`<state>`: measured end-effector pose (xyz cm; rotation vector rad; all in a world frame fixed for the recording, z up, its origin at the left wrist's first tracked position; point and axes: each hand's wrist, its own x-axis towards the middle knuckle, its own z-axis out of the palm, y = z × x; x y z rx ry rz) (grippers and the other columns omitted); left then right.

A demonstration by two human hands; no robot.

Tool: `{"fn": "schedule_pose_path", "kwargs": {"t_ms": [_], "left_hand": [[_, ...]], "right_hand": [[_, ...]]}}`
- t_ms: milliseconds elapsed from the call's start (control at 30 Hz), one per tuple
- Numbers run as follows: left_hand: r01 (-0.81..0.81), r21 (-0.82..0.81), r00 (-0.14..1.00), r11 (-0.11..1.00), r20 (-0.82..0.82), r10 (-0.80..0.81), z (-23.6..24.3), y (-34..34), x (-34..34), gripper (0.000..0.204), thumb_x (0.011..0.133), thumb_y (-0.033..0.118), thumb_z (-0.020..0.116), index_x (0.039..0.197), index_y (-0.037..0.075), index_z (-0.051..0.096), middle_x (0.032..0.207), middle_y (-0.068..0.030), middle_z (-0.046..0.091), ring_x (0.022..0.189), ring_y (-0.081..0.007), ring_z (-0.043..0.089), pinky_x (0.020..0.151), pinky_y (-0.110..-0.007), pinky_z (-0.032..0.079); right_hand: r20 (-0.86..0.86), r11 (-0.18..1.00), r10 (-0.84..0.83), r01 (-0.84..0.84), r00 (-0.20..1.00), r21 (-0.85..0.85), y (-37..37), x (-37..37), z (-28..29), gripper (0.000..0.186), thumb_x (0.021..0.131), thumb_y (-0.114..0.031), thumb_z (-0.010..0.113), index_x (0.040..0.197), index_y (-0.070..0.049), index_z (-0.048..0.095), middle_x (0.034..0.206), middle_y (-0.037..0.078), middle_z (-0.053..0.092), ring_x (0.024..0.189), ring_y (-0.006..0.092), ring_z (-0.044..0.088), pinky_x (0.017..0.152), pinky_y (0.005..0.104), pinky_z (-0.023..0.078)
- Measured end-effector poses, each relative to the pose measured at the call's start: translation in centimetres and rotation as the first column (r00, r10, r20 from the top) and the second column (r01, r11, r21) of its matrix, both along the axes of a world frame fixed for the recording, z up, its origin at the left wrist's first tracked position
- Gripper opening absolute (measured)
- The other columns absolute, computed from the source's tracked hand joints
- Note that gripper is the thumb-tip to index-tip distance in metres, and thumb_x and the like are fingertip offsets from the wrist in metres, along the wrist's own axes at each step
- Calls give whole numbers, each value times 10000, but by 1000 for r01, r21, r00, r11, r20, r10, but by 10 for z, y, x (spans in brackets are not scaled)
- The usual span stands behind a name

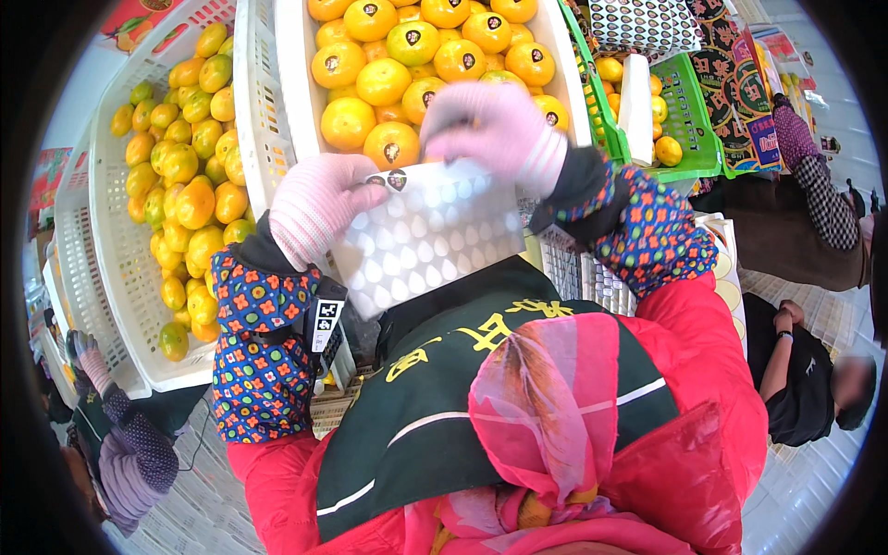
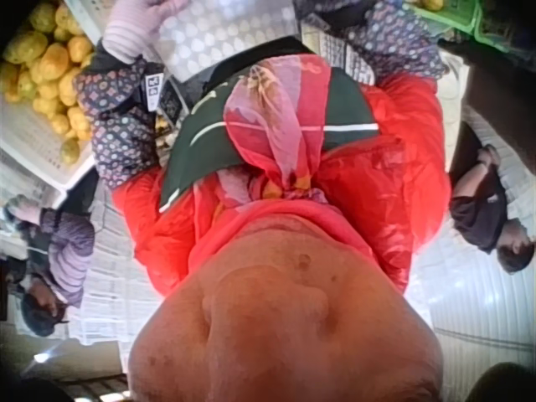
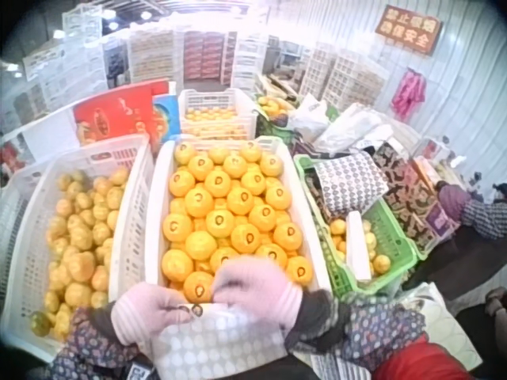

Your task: The person applies small round stickers to individual oranges in a white crate, then places a red cardboard sleeve over the crate and seals it with a large round sticker. The person then lifts the completed crate and sets it aside before returning to the work area.

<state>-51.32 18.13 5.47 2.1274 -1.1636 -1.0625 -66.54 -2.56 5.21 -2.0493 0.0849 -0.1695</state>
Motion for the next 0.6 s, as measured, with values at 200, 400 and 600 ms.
{"fn": "schedule_pose_path", "kwargs": {"t_ms": [200, 400, 600], "left_hand": [[237, 161, 928, 958, 254, -273, 11, 2, -2, 178, 870, 221, 732, 887, 50, 689, 687, -126, 612, 634, -281, 598, 630, -389, 485], [329, 209, 859, 921, 341, -383, 7, 3, -10, 243, 836, 325, 735, 885, 88, 709, 751, -153, 670, 727, -367, 662, 653, -444, 518], [386, 247, 814, 889, 362, -454, 2, 2, -15, 271, 853, 398, 704, 868, 127, 711, 710, -144, 655, 726, -380, 663, 646, -476, 521]], "right_hand": [[-101, 917, -247, 198, 964, -347, -42, 83, -10, 237, 774, -309, 777, 923, -125, 785, 890, 83, 752, 844, 223, 714, 802, 349, 552], [-78, 629, -324, 153, 943, -762, -21, 119, -15, 220, 822, -283, 708, 1010, -174, 740, 957, 104, 743, 919, 280, 710, 798, 422, 546], [-42, 838, 1, -24, 999, -545, 4, 116, -16, 260, 812, -218, 680, 1068, -171, 679, 940, 85, 744, 906, 303, 712, 779, 422, 557]]}}
